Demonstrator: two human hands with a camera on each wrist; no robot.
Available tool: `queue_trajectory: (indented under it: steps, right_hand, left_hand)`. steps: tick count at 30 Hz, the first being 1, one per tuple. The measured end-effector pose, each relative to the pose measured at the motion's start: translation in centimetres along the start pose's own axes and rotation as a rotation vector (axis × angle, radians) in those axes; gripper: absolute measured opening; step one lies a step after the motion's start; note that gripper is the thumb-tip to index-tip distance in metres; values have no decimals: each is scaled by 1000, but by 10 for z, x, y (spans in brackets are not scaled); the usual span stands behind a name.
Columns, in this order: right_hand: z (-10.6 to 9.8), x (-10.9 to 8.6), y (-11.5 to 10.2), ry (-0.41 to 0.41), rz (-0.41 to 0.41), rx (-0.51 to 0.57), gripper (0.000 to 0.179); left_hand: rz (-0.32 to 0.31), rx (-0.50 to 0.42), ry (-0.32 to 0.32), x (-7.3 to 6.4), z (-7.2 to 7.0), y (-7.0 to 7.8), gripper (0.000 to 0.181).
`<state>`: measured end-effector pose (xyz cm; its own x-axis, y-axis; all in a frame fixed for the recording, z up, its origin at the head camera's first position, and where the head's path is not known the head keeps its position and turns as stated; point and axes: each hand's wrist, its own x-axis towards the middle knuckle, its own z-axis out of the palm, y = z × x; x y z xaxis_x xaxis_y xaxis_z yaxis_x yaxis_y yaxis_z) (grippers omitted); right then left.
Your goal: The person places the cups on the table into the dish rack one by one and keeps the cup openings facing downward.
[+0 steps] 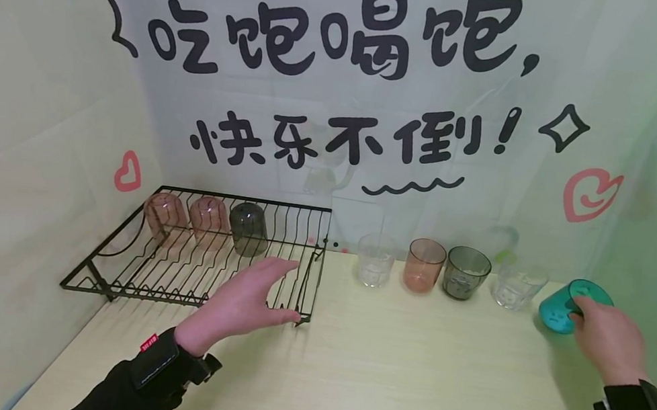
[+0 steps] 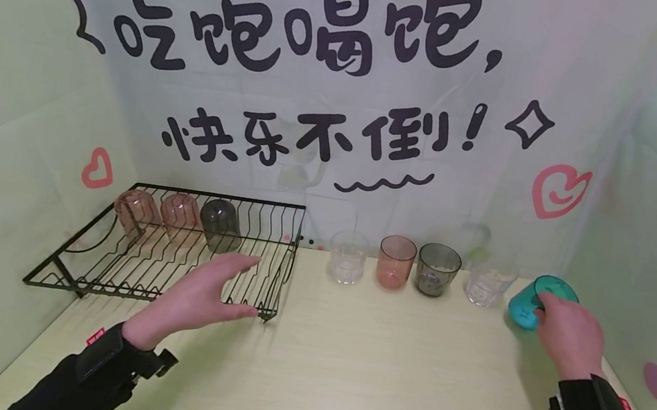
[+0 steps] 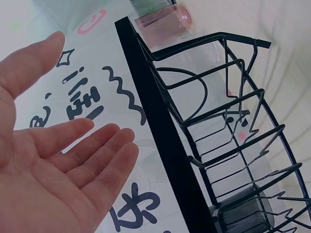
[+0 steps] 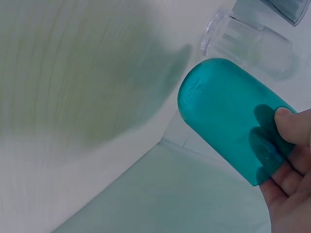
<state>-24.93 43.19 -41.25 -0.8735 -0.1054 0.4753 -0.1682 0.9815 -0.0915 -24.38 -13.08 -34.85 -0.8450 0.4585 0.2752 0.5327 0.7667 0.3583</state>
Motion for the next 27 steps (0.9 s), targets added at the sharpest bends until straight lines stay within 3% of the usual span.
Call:
queue_trajectory:
  steps: [8, 16, 22, 27]
  right_hand:
    - [-5, -5, -9, -3, -14, 11, 36]
    - [-7, -5, -23, 56, -128, 5, 30]
    - [-12, -5, -36, 26, -133, 9, 25]
    - [-15, -5, -44, 49, -160, 24, 29]
  left_hand:
    - [-4, -20, 13, 1, 0, 0, 84]
    - [11, -46, 32, 3, -1, 1, 85]
    - [13, -52, 40, 4, 0, 2, 86]
    - [13, -66, 48, 5, 0, 3, 83]
